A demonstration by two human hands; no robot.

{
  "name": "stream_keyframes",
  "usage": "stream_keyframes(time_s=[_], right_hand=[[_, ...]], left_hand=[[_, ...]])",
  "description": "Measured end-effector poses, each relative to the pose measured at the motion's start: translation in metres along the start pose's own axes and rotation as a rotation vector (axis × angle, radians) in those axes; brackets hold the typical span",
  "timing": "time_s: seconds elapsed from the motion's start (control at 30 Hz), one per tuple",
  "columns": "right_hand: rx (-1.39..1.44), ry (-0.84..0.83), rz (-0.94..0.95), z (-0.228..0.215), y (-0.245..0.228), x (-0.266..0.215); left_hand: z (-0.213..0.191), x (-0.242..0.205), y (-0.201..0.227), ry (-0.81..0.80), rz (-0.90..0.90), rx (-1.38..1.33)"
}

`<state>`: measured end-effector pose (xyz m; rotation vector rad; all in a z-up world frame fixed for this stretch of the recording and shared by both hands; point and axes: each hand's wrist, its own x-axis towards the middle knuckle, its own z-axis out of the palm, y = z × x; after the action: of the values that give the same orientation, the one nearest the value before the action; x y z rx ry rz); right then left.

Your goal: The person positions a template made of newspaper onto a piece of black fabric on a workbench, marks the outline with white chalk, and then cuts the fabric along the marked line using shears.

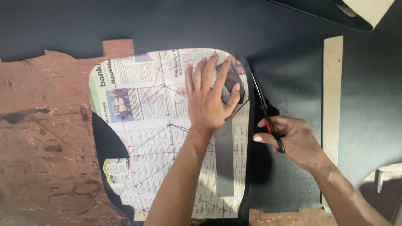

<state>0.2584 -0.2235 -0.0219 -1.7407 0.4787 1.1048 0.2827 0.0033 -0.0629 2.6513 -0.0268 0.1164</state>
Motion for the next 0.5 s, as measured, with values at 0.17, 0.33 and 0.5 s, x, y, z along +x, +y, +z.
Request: stream_keyframes(time_s=[0.17, 0.33, 0.5], right_hand=[[0.01, -0.023, 0.064, -0.013, -0.013, 0.0], [-0.156, -0.031, 0.11, -0.025, -0.032, 0.013], [-0.243, -0.036, 0.138, -0.035, -0.048, 0.016]], left_hand=[[0.003, -0.002, -0.001, 0.01, -0.027, -0.017], [0.007, -0.003, -0.002, -0.014, -0.043, -0.015], [0.006, -0.002, -0.003, -0.053, -0.055, 0.022]])
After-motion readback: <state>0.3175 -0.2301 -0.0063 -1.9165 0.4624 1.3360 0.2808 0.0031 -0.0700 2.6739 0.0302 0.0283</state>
